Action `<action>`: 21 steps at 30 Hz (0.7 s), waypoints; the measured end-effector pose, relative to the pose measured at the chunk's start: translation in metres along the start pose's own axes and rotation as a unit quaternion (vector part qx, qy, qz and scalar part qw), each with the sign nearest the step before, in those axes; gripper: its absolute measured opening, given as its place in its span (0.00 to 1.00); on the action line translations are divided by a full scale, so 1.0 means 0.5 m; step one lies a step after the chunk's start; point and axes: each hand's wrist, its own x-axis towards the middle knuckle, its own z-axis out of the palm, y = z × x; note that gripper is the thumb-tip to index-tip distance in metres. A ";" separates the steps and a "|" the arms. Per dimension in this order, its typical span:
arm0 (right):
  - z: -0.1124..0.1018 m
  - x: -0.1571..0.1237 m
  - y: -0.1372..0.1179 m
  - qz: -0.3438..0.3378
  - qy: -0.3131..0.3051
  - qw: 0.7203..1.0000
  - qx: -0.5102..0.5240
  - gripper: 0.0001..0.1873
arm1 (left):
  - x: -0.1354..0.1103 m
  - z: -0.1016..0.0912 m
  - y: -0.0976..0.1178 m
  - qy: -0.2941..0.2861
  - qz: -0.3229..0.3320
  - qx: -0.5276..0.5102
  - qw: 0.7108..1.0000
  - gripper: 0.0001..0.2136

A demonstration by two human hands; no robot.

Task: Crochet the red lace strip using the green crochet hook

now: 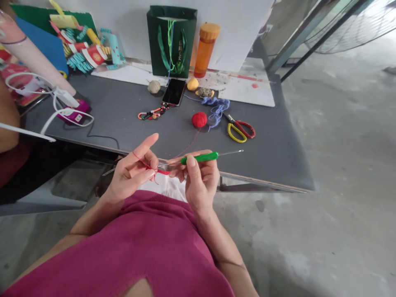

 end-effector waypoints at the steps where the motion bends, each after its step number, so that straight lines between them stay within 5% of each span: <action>1: 0.000 0.000 0.001 0.005 -0.005 1.000 0.004 0.15 | 0.000 0.001 0.001 0.001 -0.004 0.004 1.000 0.28; 21: -0.006 -0.009 0.004 -0.071 0.003 0.997 0.030 0.07 | 0.000 0.002 -0.018 0.070 -0.086 -0.110 0.988 0.25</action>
